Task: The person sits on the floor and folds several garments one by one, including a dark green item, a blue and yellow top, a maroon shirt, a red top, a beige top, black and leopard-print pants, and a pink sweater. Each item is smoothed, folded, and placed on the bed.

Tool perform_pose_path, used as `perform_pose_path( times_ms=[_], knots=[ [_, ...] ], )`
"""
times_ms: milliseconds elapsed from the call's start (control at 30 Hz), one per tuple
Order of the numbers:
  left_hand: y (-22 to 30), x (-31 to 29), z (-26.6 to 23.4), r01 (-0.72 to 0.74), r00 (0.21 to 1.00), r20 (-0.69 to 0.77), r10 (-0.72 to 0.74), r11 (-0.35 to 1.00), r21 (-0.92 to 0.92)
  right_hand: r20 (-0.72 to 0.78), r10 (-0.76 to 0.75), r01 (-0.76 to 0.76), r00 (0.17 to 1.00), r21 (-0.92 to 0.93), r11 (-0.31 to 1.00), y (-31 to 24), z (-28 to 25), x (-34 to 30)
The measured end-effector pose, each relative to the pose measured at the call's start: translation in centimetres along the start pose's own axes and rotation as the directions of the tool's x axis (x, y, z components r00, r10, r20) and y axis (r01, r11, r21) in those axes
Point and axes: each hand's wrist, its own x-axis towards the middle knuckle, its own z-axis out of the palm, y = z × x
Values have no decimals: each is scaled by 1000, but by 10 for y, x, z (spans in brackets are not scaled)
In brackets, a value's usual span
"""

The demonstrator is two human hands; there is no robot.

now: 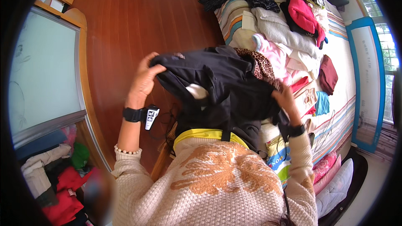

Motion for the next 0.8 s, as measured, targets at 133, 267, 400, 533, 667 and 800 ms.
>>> perform_pose_path(
  times_ms=[133,267,400,533,667,800],
  knots=[
    [121,-20,12,-440,896,-136,422,884,-156,-197,-574,537,795,-216,816,-124,-32,96],
    [244,-34,39,-631,727,138,673,733,-254,-305,-656,702,690,62,709,-259,-27,177],
    [348,-19,73,-731,677,-68,732,661,-170,-150,-772,713,618,520,470,-340,-6,166],
    [394,-2,117,-748,631,67,773,629,-212,27,-832,690,554,544,477,-370,24,145],
    [428,8,135,-645,741,117,662,749,-154,-109,-683,691,722,121,712,-369,51,179],
    [427,21,101,-710,704,-90,704,703,-47,32,-596,584,802,-249,772,-354,13,222]
  ],
)
